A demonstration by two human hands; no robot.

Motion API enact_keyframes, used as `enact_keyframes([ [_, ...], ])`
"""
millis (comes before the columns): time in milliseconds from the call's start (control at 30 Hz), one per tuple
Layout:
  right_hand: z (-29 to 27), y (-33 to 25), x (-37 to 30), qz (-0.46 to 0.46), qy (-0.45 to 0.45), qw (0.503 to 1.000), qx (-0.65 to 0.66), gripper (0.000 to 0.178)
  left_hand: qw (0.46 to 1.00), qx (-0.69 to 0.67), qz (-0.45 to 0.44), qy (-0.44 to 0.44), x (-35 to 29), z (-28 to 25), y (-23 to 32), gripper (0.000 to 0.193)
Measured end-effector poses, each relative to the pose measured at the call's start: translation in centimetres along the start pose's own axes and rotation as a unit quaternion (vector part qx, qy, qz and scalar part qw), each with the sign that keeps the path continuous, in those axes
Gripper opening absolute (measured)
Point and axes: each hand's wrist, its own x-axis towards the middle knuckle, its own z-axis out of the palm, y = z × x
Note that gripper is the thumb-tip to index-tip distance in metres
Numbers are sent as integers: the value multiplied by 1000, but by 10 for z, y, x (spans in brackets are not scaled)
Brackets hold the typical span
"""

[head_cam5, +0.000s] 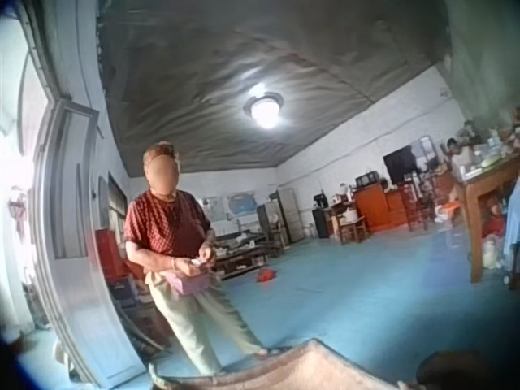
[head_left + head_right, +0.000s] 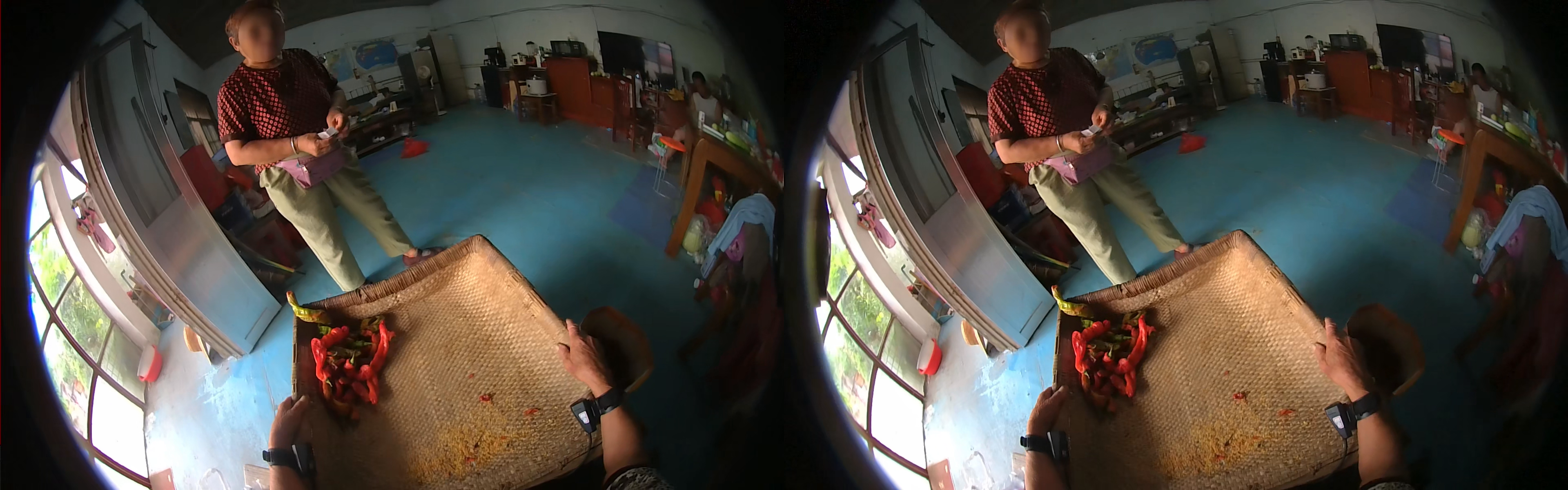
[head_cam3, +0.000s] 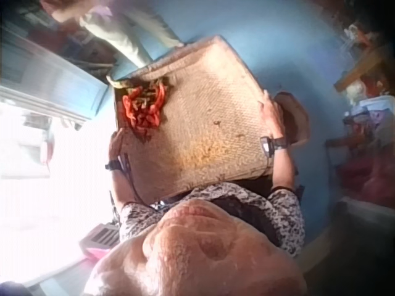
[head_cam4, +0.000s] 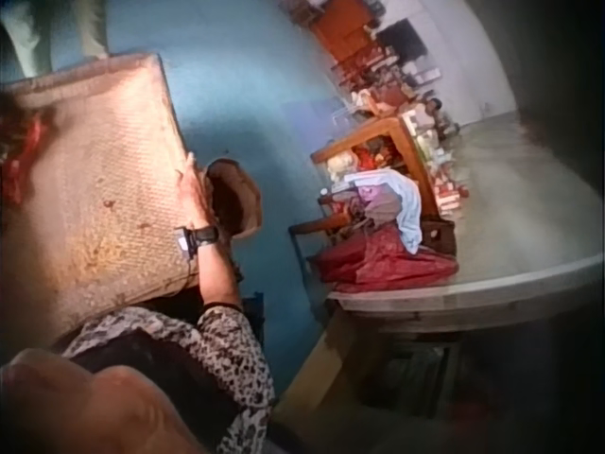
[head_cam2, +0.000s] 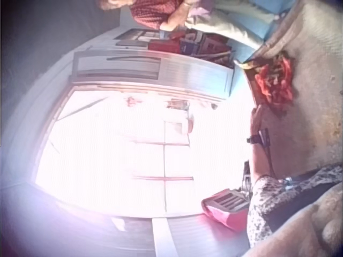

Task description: The person sorts red peppers in a woven tray by hand, moving them to one side. They then empty a yellow box of dried red peppers into the tray and continue picking through the pile.

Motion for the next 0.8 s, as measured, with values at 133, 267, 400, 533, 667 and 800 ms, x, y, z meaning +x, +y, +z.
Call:
enact_keyframes([
  [133,0,0,-5,-20,35,999,-10,58,1000,-8,16,9,11,-2,-16,34],
  [267,-8,-7,-7,24,-6,1000,14,60,1000,-22,-13,-9,1,4,2,34],
  [400,-1,-4,-5,28,5,999,-17,60,999,-43,-32,1,-9,6,12,33],
  [533,1,3,-2,-35,32,998,-27,61,999,-5,-34,-10,0,1,6,33],
  [667,21,24,3,-61,91,991,-73,47,1000,30,-6,4,-1,5,10,34],
  [800,10,5,2,-87,113,989,-45,26,1000,-7,-12,-11,-1,3,7,37],
])
